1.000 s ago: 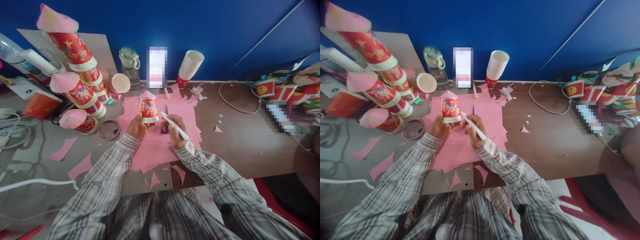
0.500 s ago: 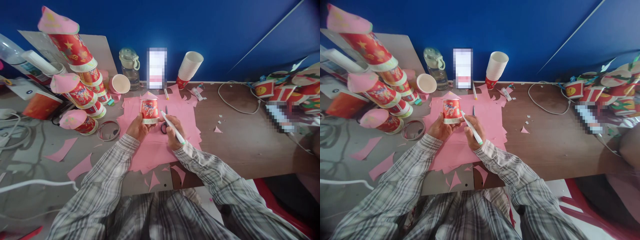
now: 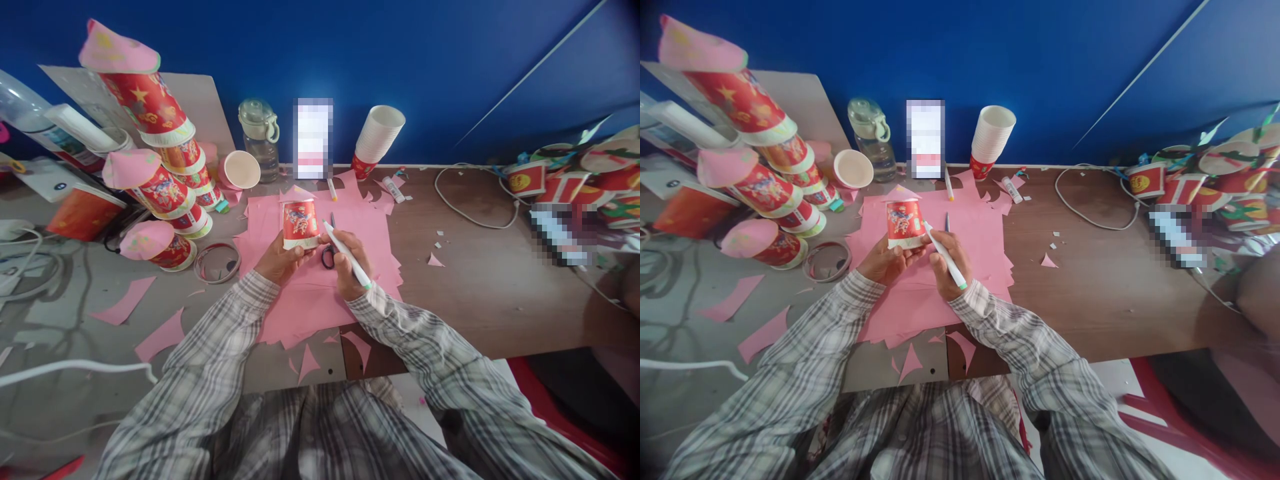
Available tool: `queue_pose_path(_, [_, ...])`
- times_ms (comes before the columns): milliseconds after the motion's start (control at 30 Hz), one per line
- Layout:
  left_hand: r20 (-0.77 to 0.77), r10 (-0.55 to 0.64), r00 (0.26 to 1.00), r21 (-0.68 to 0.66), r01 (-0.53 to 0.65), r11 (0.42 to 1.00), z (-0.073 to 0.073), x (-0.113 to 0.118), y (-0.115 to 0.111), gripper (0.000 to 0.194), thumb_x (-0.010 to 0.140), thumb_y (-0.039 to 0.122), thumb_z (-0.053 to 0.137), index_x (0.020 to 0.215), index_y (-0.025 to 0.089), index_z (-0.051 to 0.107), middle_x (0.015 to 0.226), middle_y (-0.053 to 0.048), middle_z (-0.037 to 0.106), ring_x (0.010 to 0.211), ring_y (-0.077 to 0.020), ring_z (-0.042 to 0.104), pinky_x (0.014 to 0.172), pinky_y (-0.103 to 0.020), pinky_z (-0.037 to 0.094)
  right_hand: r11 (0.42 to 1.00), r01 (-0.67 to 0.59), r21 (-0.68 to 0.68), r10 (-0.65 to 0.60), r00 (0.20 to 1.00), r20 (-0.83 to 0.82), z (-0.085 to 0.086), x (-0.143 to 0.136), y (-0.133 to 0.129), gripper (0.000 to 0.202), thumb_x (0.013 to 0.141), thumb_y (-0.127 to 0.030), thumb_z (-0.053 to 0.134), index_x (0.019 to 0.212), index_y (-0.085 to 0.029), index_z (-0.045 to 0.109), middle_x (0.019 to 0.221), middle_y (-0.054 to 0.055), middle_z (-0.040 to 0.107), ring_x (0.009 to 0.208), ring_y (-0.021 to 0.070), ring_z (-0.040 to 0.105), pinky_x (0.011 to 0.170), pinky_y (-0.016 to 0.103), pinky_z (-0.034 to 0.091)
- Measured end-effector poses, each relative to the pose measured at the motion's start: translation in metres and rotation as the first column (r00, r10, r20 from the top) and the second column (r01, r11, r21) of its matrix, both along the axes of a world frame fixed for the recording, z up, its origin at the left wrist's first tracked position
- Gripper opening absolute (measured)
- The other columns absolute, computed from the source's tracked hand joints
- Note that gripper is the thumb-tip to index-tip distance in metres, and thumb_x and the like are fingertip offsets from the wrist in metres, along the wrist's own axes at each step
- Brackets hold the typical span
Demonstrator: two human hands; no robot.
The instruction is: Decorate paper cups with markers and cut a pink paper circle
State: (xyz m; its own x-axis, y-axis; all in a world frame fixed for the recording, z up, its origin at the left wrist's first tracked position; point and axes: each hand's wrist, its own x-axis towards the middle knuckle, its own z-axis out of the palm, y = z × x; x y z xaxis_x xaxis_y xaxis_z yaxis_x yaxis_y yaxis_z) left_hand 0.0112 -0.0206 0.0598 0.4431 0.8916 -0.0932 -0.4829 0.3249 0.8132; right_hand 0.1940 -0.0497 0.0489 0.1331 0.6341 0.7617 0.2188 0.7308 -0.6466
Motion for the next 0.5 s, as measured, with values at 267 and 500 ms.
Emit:
queue_pose_path(267, [-0.019, 0.074, 0.997, -0.021, -0.075, 0.997, -0.0056, -0.0031, 0.0005, 0.087, 0.062, 0.063, 0.114, 0.129, 0.022, 0.075, 0.122, -0.011, 0.087, 0.121, -0.0291, 0.082, 0.119, -0.049, 0.055, 1.000, -0.006, -0.018, 0.006, 1.000, -0.011, -0.0026, 0.0017, -0.0028, 0.042, 0.111, -0.056, 0.065, 0.144, -0.032, 0.074, 0.115, 0.009, 0.089, 0.104, 0.0287, 0.089, 0.087, 0.050, 0.076])
queue_pose_path(500, [-0.019, 0.138, 0.990, 0.015, -0.138, 0.990, -0.0071, 0.0007, -0.0006, 0.080, 0.064, 0.063, 0.113, 0.122, 0.023, 0.075, 0.115, -0.007, 0.087, 0.112, -0.0261, 0.083, 0.111, -0.046, 0.058, 1.000, 0.014, -0.013, -0.015, 0.998, -0.058, -0.0060, -0.0002, -0.0013, 0.043, 0.111, -0.057, 0.064, 0.148, -0.037, 0.073, 0.111, 0.004, 0.089, 0.095, 0.0260, 0.089, 0.087, 0.051, 0.075])
